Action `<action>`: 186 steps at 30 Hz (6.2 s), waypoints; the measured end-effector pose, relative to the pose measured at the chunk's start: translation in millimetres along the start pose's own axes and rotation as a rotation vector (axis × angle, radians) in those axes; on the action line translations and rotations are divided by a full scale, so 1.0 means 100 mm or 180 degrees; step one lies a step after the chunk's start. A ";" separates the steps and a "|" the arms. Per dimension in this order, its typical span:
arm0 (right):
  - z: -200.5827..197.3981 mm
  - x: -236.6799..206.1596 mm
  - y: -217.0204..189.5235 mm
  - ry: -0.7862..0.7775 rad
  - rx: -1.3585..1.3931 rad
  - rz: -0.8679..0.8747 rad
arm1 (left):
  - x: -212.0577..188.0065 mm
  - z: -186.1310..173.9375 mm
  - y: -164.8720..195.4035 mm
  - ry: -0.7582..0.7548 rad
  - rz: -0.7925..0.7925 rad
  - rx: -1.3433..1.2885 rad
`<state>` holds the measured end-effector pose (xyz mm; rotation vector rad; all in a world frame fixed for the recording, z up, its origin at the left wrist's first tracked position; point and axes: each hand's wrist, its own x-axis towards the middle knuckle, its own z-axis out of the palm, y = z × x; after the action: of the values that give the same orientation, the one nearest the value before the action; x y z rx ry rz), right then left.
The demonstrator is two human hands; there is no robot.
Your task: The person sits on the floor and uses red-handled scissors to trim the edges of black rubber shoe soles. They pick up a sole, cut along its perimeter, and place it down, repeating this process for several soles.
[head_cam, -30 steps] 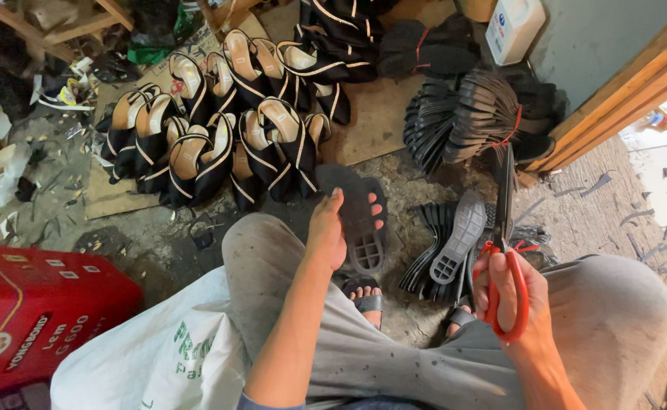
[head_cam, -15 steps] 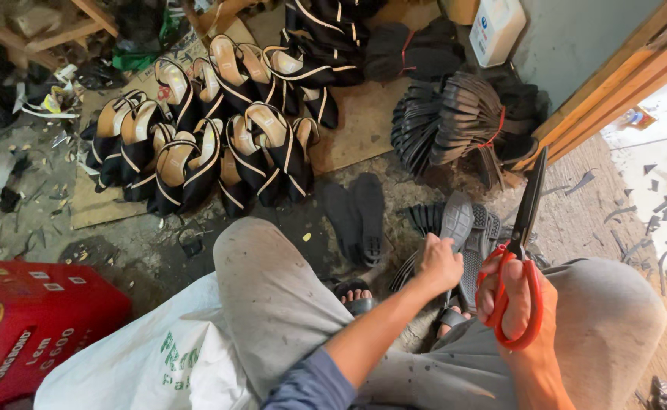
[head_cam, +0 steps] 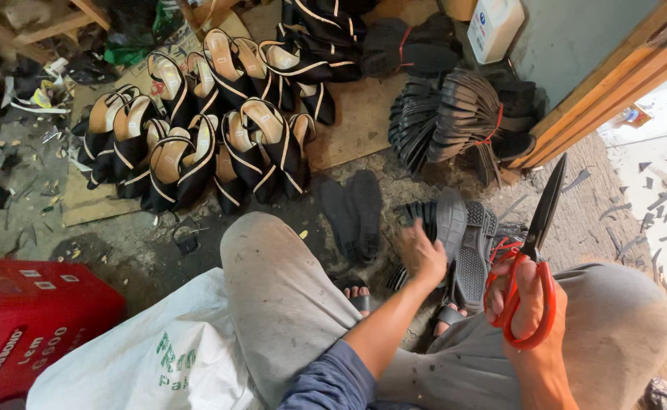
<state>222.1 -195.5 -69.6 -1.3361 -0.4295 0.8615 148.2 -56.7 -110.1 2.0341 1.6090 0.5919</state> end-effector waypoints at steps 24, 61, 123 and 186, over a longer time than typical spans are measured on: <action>0.12 0.05 0.00 0.0021 0.0129 0.0302 | 0.52 -0.27 -0.17 -0.0169 -0.2263 -0.3591; 0.36 -0.05 -0.09 -0.0501 -0.0619 0.0096 | -0.57 -0.70 -0.39 -0.0714 0.0116 -0.3575; 0.32 -0.01 -0.07 -0.0009 -0.0466 0.0169 | 0.14 -0.61 -0.51 -0.0847 -0.2202 -0.5989; 0.16 -0.32 -0.62 -0.0611 -0.4666 -0.1682 | -0.23 -1.99 -0.45 -0.0037 0.0413 -0.3906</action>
<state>208.2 -208.6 -0.3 -2.2561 -1.6797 0.0994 -11.2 -50.1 19.4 1.1660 0.7114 1.2105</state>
